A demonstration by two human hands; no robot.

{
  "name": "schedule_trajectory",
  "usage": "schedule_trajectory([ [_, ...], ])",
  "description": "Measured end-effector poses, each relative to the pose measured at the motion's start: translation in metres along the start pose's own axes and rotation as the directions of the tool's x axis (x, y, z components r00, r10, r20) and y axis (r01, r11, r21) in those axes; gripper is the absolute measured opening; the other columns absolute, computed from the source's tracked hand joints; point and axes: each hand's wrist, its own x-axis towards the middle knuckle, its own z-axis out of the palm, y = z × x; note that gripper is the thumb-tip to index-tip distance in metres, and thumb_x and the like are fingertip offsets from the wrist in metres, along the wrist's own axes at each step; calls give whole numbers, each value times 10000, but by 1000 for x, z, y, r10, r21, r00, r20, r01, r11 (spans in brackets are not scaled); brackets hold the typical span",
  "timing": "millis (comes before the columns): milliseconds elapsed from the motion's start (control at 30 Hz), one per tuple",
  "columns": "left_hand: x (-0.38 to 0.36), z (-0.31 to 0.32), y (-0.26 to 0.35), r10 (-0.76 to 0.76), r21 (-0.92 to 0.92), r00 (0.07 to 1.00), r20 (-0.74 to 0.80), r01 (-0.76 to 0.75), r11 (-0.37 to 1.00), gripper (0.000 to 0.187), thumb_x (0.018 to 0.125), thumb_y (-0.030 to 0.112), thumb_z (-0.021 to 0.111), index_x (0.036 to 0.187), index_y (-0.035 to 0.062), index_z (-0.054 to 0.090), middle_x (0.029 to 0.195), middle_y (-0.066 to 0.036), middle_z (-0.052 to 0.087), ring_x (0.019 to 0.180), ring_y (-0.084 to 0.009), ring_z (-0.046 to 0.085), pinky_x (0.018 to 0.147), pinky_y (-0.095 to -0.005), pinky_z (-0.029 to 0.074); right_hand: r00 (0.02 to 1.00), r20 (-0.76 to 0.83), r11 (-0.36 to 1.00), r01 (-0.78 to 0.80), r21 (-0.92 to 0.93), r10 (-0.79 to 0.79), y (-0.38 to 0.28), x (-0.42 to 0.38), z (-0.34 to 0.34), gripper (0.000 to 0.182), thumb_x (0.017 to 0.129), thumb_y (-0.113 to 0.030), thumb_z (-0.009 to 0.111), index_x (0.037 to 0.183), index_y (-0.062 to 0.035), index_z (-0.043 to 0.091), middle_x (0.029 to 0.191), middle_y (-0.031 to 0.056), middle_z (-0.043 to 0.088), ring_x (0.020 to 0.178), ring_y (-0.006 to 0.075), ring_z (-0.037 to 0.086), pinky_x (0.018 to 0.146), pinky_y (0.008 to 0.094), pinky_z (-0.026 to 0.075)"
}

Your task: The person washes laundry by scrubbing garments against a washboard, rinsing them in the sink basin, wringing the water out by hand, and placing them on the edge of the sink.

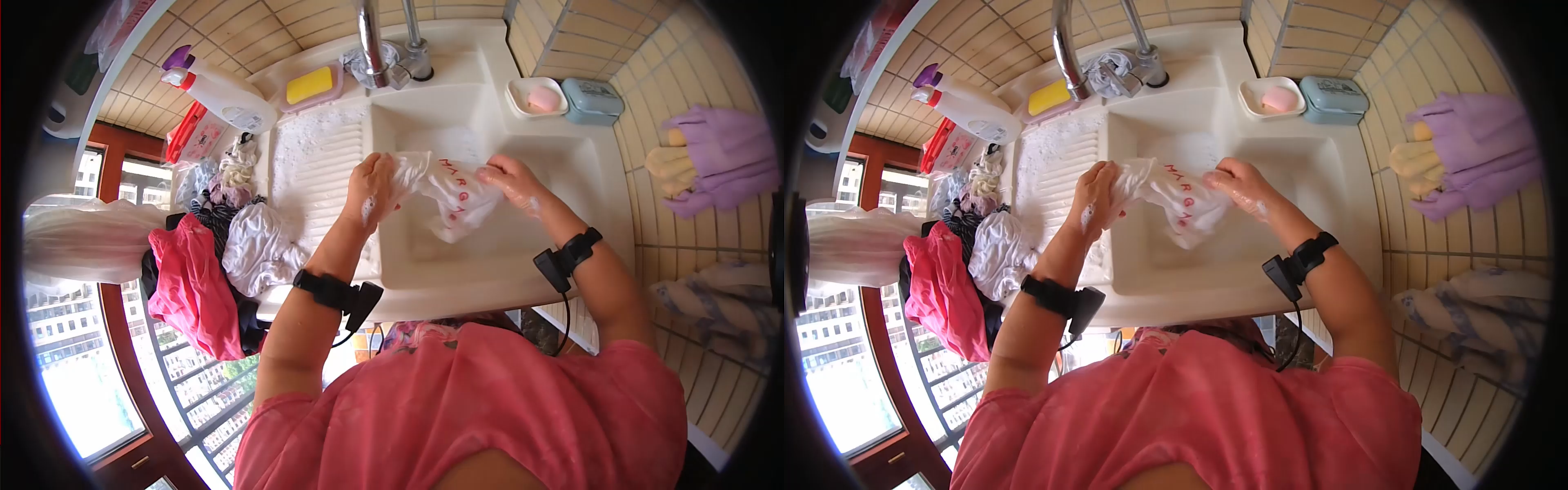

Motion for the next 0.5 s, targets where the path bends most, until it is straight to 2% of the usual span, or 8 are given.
schedule_trajectory([
  [133,24,15,-35,-201,29,956,-213,212,977,346,996,363,513,1150,61,580,856,-114,649,711,-243,646,621,-373,551,941,-208,963,252,-98,-267,56,24,-10,356,948,-339,639,1085,-10,629,919,100,643,904,211,604,803,341,486],
  [200,36,24,-58,-74,277,950,-302,162,947,426,960,366,559,1279,85,544,1055,-180,666,999,-355,651,870,-422,538,871,-225,797,259,-546,-437,69,26,-5,443,964,-317,616,1284,-18,555,1220,214,611,1152,331,590,970,394,472],
  [233,36,31,-67,-82,272,949,-304,169,947,426,960,366,559,1279,85,544,1055,-180,666,999,-355,651,870,-422,538,875,-218,797,258,-547,-433,75,29,-5,443,964,-317,616,1284,-18,555,1220,214,611,1152,331,590,970,394,472],
  [300,36,44,-86,109,734,988,-111,7,680,524,928,357,600,1396,144,493,1346,-205,559,1257,-396,520,1059,-427,434,858,121,532,414,-738,-500,86,41,-3,585,961,-307,611,1461,-74,418,1484,251,410,1367,404,421,1109,429,383],
  [333,44,48,-100,31,767,999,23,-38,640,607,892,337,654,1448,197,453,1539,-189,355,1361,-373,429,1066,-448,436,868,216,425,418,-803,-447,92,49,3,700,929,-355,646,1509,-87,362,1550,216,324,1429,388,328,1159,445,311],
  [367,55,57,-131,27,766,999,17,-31,643,607,892,337,654,1448,197,453,1539,-189,355,1361,-373,429,1066,-448,436,867,223,423,423,-801,-444,95,54,9,700,929,-355,646,1509,-87,362,1550,216,324,1429,388,328,1159,445,311],
  [433,73,79,-190,13,966,987,159,-159,204,646,909,344,602,1503,187,402,1603,-181,255,1471,-368,274,1152,-501,331,800,344,322,534,-782,-492,100,66,22,743,866,-361,713,1469,-63,398,1529,221,348,1412,390,336,1146,508,305],
  [500,73,90,-155,-136,971,983,123,-91,220,709,896,349,613,1533,191,345,1622,-179,199,1494,-377,201,1167,-529,277,828,355,313,508,-802,-434,112,80,36,783,837,-458,707,1468,-89,426,1537,187,358,1429,351,305,1157,506,270],
])
